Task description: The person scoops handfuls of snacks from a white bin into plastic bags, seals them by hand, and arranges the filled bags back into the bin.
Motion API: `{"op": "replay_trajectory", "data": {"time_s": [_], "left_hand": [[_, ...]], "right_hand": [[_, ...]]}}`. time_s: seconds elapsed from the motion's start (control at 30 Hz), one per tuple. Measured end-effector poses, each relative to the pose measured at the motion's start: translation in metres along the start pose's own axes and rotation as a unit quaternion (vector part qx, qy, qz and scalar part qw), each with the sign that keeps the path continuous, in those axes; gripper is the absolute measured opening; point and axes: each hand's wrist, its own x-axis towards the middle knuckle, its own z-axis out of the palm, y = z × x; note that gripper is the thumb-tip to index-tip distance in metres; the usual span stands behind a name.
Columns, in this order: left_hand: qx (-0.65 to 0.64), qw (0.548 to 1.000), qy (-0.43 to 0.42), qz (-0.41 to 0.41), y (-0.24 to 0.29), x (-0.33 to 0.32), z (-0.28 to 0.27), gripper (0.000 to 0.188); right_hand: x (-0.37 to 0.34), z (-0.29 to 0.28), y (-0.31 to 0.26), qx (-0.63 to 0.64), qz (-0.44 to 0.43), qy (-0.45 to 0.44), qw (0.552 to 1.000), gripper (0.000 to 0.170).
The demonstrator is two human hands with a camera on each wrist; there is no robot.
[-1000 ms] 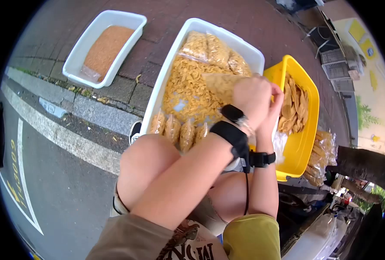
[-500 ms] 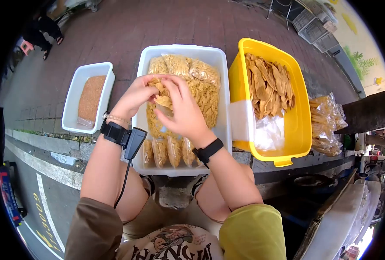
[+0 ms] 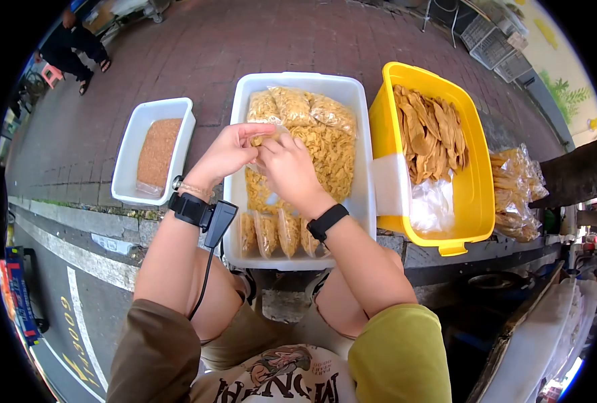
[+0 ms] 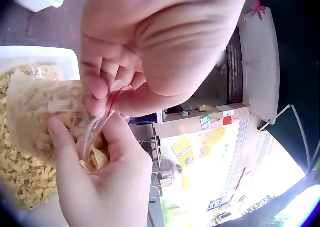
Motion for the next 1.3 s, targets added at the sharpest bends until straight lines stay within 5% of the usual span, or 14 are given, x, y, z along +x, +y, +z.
{"op": "replay_trajectory", "data": {"time_s": [0.17, 0.27, 0.33, 0.43, 0.57, 0.6, 0.63, 0.67, 0.8, 0.87, 0.9, 0.97, 1.07, 1.3], "left_hand": [[0.006, 1.0, 0.002, 0.012, -0.026, 0.014, 0.011, 0.05], [-0.091, 0.995, 0.029, -0.032, -0.006, 0.013, 0.008, 0.047], [-0.097, 0.991, 0.09, -0.02, 0.005, 0.011, 0.006, 0.046], [-0.08, 0.988, 0.133, -0.022, 0.001, 0.014, 0.004, 0.045], [-0.065, 0.989, 0.129, -0.023, 0.0, 0.016, 0.006, 0.045], [-0.072, 0.989, 0.124, -0.031, 0.001, 0.016, 0.006, 0.045], [-0.078, 0.989, 0.119, -0.039, 0.002, 0.015, 0.007, 0.045], [-0.079, 0.989, 0.119, -0.038, 0.003, 0.015, 0.009, 0.045], [-0.14, 0.982, 0.115, -0.057, 0.004, 0.014, 0.012, 0.045], [-0.144, 0.98, 0.12, -0.065, 0.002, 0.013, 0.012, 0.045], [-0.158, 0.978, 0.123, -0.057, 0.002, 0.014, 0.012, 0.045], [-0.174, 0.976, 0.124, -0.049, 0.002, 0.015, 0.011, 0.044], [-0.188, 0.972, 0.136, -0.037, 0.005, 0.015, 0.009, 0.043], [-0.163, 0.981, 0.09, -0.054, 0.003, 0.015, 0.015, 0.042]], "right_hand": [[-0.002, -0.005, 0.004, -0.071, 0.003, -0.076, 0.995, 0.018], [0.001, -0.012, 0.012, -0.034, -0.023, -0.017, 0.999, 0.026], [0.008, -0.024, 0.011, 0.138, -0.02, 0.069, 0.988, 0.039], [0.008, -0.051, 0.003, -0.047, -0.007, 0.062, 0.997, 0.063], [0.006, -0.035, 0.029, 0.071, 0.059, 0.163, 0.982, 0.07], [0.007, -0.031, 0.033, 0.294, 0.238, 0.16, 0.912, 0.069], [0.008, -0.024, 0.04, 0.492, 0.397, 0.142, 0.762, 0.069], [0.003, -0.009, 0.061, 0.585, 0.41, 0.086, 0.694, 0.065], [0.004, -0.016, 0.051, 0.612, 0.333, 0.063, 0.715, 0.053], [0.007, -0.021, 0.041, 0.419, 0.209, 0.104, 0.878, 0.043], [0.007, -0.024, 0.033, 0.419, 0.207, 0.102, 0.878, 0.043], [0.002, -0.032, 0.02, 0.236, 0.102, 0.12, 0.959, 0.04], [0.0, -0.033, 0.014, 0.057, -0.028, 0.124, 0.99, 0.041], [-0.003, -0.022, 0.004, -0.05, -0.048, 0.036, 0.997, 0.057]]}}
